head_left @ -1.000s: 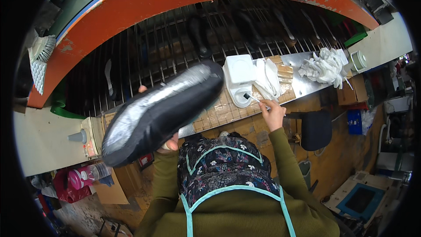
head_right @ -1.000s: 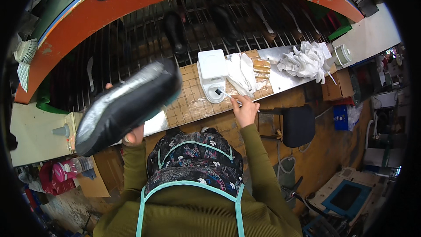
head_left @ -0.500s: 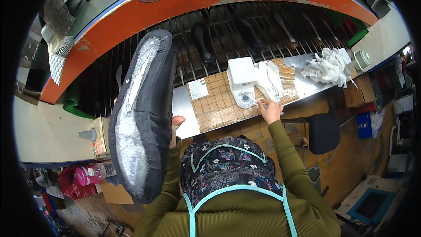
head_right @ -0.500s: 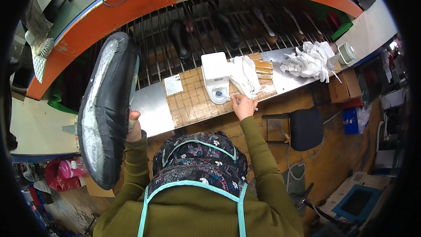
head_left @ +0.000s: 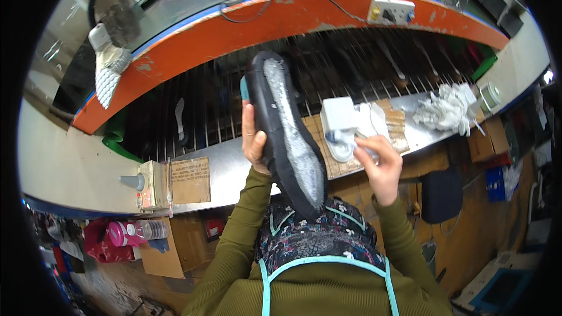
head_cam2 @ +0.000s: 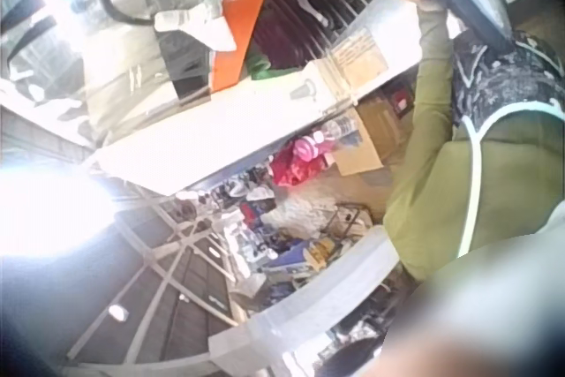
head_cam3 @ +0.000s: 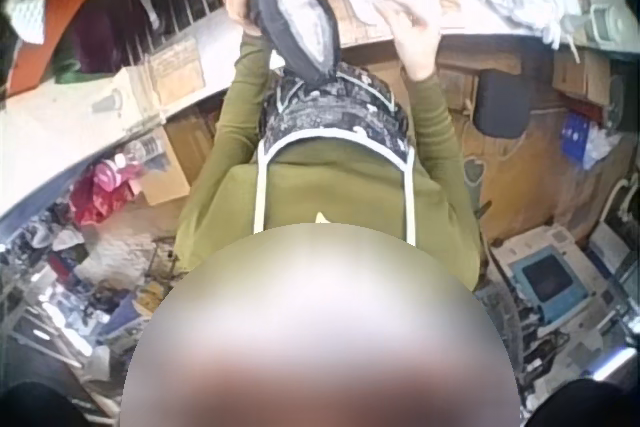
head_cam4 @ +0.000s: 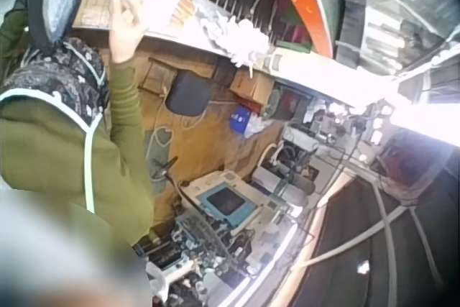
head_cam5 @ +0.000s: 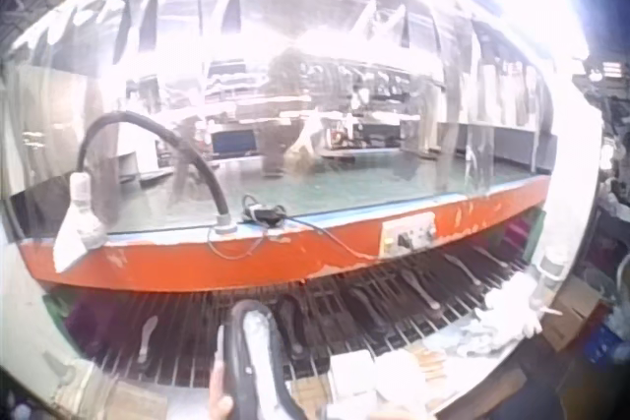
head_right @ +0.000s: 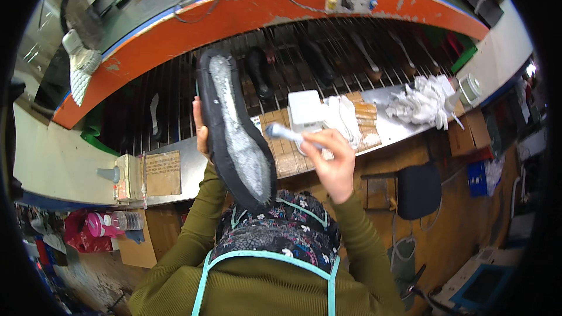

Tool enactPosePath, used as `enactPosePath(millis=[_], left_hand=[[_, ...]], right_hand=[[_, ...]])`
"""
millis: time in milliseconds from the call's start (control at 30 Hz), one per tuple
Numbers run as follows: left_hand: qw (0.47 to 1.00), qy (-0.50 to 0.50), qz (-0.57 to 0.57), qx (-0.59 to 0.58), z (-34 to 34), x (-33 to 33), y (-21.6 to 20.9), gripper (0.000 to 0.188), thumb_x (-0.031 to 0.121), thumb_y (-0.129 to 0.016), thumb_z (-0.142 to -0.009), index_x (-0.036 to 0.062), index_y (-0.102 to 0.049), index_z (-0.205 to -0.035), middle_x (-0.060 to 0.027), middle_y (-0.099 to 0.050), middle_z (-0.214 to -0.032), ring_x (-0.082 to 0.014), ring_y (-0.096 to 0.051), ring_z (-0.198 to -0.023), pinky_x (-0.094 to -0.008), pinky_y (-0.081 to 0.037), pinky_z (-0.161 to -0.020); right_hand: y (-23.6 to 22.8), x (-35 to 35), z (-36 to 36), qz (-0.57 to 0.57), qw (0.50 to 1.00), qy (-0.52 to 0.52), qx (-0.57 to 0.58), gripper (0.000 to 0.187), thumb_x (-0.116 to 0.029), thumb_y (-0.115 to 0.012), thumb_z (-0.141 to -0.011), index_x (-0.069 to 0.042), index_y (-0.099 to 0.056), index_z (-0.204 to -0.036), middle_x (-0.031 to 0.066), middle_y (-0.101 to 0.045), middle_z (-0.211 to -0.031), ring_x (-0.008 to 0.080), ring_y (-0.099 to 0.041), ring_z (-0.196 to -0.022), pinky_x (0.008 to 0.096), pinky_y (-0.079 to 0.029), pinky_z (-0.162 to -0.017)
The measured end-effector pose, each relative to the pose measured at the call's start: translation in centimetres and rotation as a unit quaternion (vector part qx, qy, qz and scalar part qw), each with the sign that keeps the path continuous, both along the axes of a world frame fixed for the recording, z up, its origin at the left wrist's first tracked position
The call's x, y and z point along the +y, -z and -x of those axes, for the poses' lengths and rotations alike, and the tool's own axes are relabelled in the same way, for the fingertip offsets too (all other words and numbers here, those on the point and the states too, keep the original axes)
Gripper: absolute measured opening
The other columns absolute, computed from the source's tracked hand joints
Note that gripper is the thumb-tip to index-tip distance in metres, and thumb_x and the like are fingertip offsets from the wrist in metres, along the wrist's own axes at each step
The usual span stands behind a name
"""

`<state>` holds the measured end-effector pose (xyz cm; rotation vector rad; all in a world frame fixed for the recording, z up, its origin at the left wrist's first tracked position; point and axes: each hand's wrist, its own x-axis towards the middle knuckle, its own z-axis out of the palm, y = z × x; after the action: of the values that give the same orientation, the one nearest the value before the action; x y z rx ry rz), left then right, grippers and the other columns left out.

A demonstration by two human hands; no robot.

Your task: The person applies a white adhesive to the sole and edges of a black shoe using a small brush. The person repeatedly dips the brush into a container and spreads the glue along the shoe's perimeter and sole. The person then repeats the process on a brown shoe.

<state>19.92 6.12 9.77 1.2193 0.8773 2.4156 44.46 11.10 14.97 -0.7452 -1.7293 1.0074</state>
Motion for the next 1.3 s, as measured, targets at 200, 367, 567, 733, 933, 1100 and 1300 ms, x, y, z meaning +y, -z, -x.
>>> enactPosePath(millis=[200,367,567,733,933,1100,1300], left_hand=[[0.937,-0.196,0.0,0.289,1.4,0.2,-0.7,0.047,0.032,-0.055,-0.094,0.0129,-0.05,-0.137,-0.0289,-0.036,-0.146,-0.045,-0.037,-0.135,-0.0475,-0.036,-0.109],[0.954,-0.164,0.017,0.249,1.3,-1.2,0.0,0.066,0.041,-0.056,-0.089,0.0008,-0.047,-0.14,-0.0348,-0.031,-0.146,-0.0445,-0.032,-0.138,-0.0478,-0.029,-0.112],[0.946,-0.171,0.026,0.274,1.2,-2.5,-0.5,0.066,0.038,-0.058,-0.087,-0.0006,-0.046,-0.139,-0.0363,-0.031,-0.146,-0.0468,-0.033,-0.136,-0.0486,-0.033,-0.11],[0.924,-0.194,0.014,0.329,1.4,-2.9,-1.4,0.055,0.035,-0.057,-0.09,0.0077,-0.049,-0.137,-0.0339,-0.034,-0.144,-0.0516,-0.035,-0.133,-0.0531,-0.037,-0.107],[0.923,-0.194,0.009,0.333,1.5,-2.7,-2.0,0.041,0.033,-0.056,-0.091,0.0194,-0.054,-0.13,-0.0236,-0.039,-0.146,-0.0539,-0.037,-0.13,-0.058,-0.038,-0.106],[0.946,-0.18,0.047,0.266,1.7,-2.3,-2.4,0.038,0.031,-0.057,-0.092,0.0233,-0.053,-0.129,-0.0221,-0.042,-0.144,-0.0536,-0.037,-0.13,-0.0584,-0.038,-0.106],[0.88,-0.27,0.029,0.39,2.4,-1.3,-2.2,0.032,0.03,-0.056,-0.093,0.0339,-0.049,-0.123,-0.0202,-0.045,-0.142,-0.0531,-0.039,-0.129,-0.0596,-0.039,-0.105]], right_hand=[[-4.8,-3.3,3.3,-0.03,0.993,-0.098,0.053,0.025,0.002,-0.072,-0.08,-0.005,-0.074,-0.104,0.0046,-0.055,-0.101,0.0068,-0.055,-0.071,0.0197,-0.045,-0.061],[-4.4,-2.4,5.6,-0.029,0.993,-0.094,0.058,0.024,0.001,-0.071,-0.082,-0.005,-0.073,-0.105,0.0038,-0.053,-0.1,0.008,-0.055,-0.076,0.0203,-0.045,-0.061],[-5.5,-0.1,8.1,-0.092,0.99,-0.093,0.06,0.023,0.0,-0.07,-0.083,-0.006,-0.073,-0.105,0.003,-0.052,-0.099,0.0081,-0.053,-0.078,0.0198,-0.044,-0.061],[-6.8,1.8,9.7,-0.131,0.985,-0.089,0.061,0.023,0.001,-0.071,-0.083,-0.006,-0.073,-0.105,0.0024,-0.052,-0.096,0.0067,-0.053,-0.075,0.0192,-0.042,-0.057],[-7.9,4.4,11.2,-0.238,0.969,-0.029,0.064,0.024,-0.002,-0.074,-0.079,-0.01,-0.075,-0.102,0.0037,-0.055,-0.093,0.0084,-0.055,-0.065,0.0209,-0.044,-0.054],[-7.5,5.1,10.6,-0.201,0.973,-0.096,0.063,0.024,-0.001,-0.074,-0.078,-0.011,-0.076,-0.1,0.0038,-0.056,-0.094,0.0092,-0.056,-0.066,0.022,-0.044,-0.053],[-6.2,5.0,9.4,-0.176,0.975,-0.13,0.037,0.025,0.001,-0.074,-0.078,-0.011,-0.076,-0.099,0.0033,-0.057,-0.093,0.0089,-0.055,-0.067,0.0214,-0.043,-0.053]])
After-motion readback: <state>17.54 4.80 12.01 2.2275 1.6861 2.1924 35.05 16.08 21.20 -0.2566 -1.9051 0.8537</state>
